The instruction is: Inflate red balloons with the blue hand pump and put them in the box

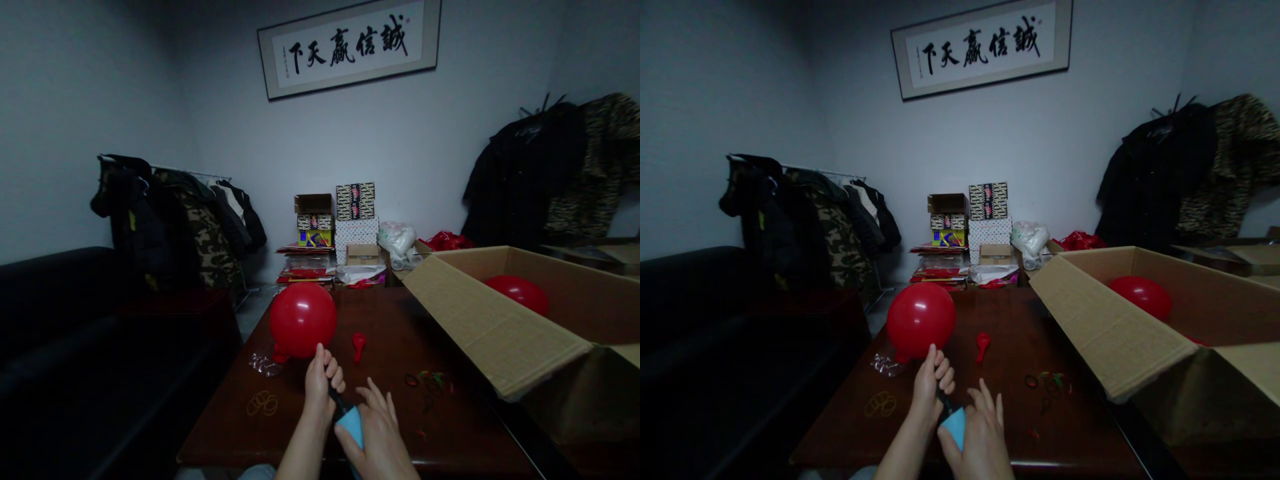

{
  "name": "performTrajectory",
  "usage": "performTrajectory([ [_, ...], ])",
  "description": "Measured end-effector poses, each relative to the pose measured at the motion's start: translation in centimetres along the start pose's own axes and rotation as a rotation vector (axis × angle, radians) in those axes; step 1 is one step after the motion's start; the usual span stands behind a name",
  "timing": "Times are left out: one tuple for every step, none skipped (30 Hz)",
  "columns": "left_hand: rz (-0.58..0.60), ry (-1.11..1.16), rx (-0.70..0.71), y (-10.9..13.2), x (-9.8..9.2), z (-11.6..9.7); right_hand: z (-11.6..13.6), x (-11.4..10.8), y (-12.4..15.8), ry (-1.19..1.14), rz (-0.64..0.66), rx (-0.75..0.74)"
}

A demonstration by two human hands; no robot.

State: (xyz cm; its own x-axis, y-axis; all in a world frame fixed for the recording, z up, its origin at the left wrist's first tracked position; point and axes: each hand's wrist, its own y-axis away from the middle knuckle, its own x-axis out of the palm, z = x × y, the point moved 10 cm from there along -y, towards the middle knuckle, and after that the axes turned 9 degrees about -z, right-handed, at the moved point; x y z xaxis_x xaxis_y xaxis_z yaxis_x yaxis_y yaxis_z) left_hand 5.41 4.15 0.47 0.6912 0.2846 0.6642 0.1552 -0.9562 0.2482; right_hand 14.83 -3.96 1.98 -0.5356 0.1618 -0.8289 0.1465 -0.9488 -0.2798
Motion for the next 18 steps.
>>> performTrajectory([
  [-0.010, -0.013, -0.005, -0.1, -0.4, 0.4, -0.2, 0.4, 0.1, 0.007, -0.013, 0.008],
  [-0.017, -0.025, -0.014, -0.2, -0.9, 0.8, -0.4, 0.9, 0.3, 0.017, -0.029, 0.014],
  [-0.026, -0.036, -0.023, -0.3, -1.4, 1.2, -0.7, 1.5, 0.5, 0.018, -0.040, 0.015],
  [-0.035, -0.043, -0.028, -0.4, -1.8, 1.5, -0.9, 2.0, 0.7, 0.014, -0.050, 0.016],
  [-0.041, -0.051, -0.032, -0.6, -2.1, 1.8, -1.1, 2.6, 0.9, 0.010, -0.058, 0.019],
  [-0.044, -0.058, -0.033, -0.8, -2.3, 2.0, -1.4, 3.0, 1.0, 0.008, -0.065, 0.023],
  [-0.044, -0.067, -0.034, -1.0, -2.4, 2.2, -1.7, 3.4, 1.1, 0.008, -0.073, 0.030],
  [-0.041, -0.078, -0.036, -1.3, -2.3, 2.4, -2.0, 3.7, 1.1, 0.014, -0.079, 0.037],
  [-0.037, -0.088, -0.040, -1.5, -2.2, 2.6, -2.3, 3.9, 1.1, 0.024, -0.083, 0.044],
  [-0.033, -0.099, -0.047, -1.8, -2.1, 2.8, -2.5, 4.0, 1.0, 0.040, -0.085, 0.050],
  [-0.029, -0.108, -0.054, -2.2, -1.9, 3.1, -2.8, 4.1, 0.9, 0.061, -0.086, 0.055],
  [-0.028, -0.116, -0.062, -2.5, -1.7, 3.3, -3.0, 4.3, 0.8, 0.085, -0.085, 0.060],
  [-0.029, -0.122, -0.069, -2.9, -1.6, 3.6, -3.3, 4.4, 0.7, 0.109, -0.082, 0.065],
  [-0.029, -0.125, -0.076, -3.2, -1.5, 3.9, -3.6, 4.6, 0.7, 0.131, -0.078, 0.070],
  [-0.029, -0.126, -0.084, -3.6, -1.5, 4.2, -4.0, 4.8, 0.6, 0.149, -0.074, 0.078],
  [-0.031, -0.124, -0.093, -4.0, -1.6, 4.6, -4.4, 5.1, 0.7, 0.162, -0.069, 0.087],
  [-0.038, -0.118, -0.102, -4.4, -1.9, 5.1, -4.9, 5.5, 0.7, 0.169, -0.062, 0.100],
  [-0.048, -0.110, -0.112, -4.8, -2.3, 5.6, -5.4, 5.9, 0.9, 0.173, -0.054, 0.115],
])
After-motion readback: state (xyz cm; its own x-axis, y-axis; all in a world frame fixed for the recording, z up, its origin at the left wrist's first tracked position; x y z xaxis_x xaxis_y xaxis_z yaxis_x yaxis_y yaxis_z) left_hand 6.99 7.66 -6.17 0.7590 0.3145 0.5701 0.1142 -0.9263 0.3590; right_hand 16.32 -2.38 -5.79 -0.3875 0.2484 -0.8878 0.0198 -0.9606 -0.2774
